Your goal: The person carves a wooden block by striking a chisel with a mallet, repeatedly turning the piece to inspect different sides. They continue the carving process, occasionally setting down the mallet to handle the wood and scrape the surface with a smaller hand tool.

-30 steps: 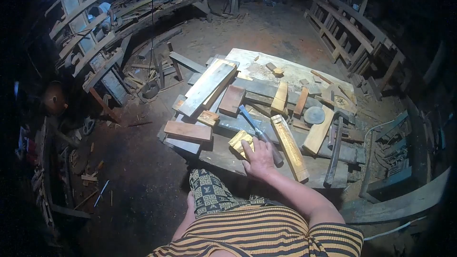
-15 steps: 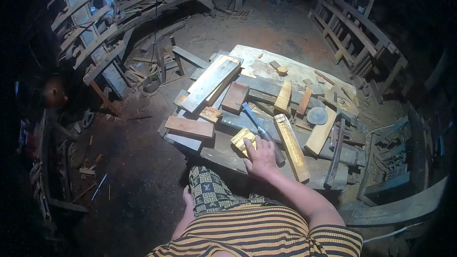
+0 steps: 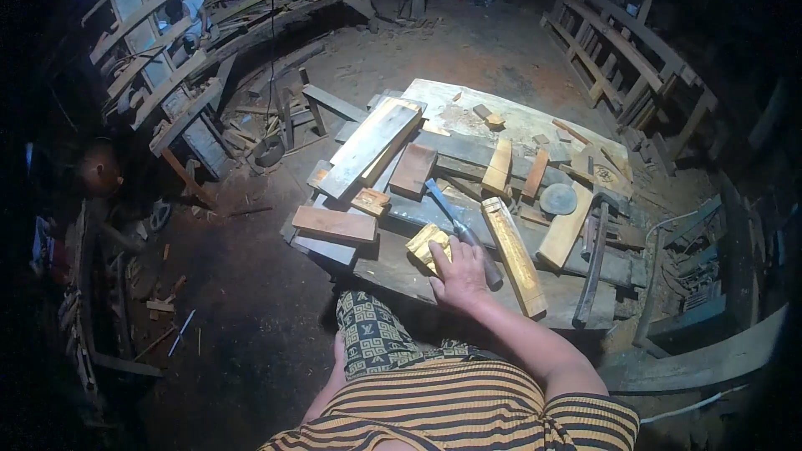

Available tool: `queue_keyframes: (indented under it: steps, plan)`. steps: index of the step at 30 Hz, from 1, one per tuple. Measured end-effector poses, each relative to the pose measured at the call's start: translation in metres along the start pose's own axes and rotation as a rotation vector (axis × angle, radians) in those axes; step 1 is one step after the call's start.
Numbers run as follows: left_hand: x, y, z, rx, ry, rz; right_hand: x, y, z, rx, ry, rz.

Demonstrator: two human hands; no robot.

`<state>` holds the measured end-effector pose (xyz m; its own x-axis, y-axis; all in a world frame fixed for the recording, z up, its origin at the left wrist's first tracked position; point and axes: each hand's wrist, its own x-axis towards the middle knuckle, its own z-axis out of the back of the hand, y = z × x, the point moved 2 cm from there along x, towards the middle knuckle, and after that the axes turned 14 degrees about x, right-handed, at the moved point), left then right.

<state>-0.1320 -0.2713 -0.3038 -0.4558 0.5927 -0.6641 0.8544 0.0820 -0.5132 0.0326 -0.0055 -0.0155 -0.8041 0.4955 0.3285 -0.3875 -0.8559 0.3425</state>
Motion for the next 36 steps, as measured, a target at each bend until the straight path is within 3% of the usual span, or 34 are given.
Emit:
queue_keyframes:
  steps: [5,17,22,24,25,26,32,36]
  plan:
    - [0.016,-0.010,0.014,0.005,-0.105,-0.082,0.002,0.003,0.001,0.001,0.003,0.017]
    - [0.001,0.000,0.003,-0.042,-0.045,-0.071,0.002,0.003,-0.001,0.003,0.005,0.009]
    - [0.039,0.003,0.045,-0.099,-0.364,-0.315,0.003,0.001,-0.001,0.000,0.014,0.011]
    - [0.051,0.003,0.061,0.290,-0.495,-0.428,0.002,0.002,-0.002,0.003,0.027,0.008]
    - [0.041,-0.001,0.053,0.469,-0.488,-0.421,0.003,0.002,-0.002,-0.002,0.028,-0.004]
    - [0.035,-0.006,0.043,0.459,-0.480,-0.417,0.004,0.003,-0.002,0.000,0.027,-0.003]
    - [0.022,0.001,0.020,0.028,-0.164,-0.148,0.003,0.001,-0.003,-0.001,0.008,-0.002]
    - [0.016,0.001,0.019,-0.058,-0.124,-0.101,0.001,0.000,-0.003,0.026,0.030,-0.019]
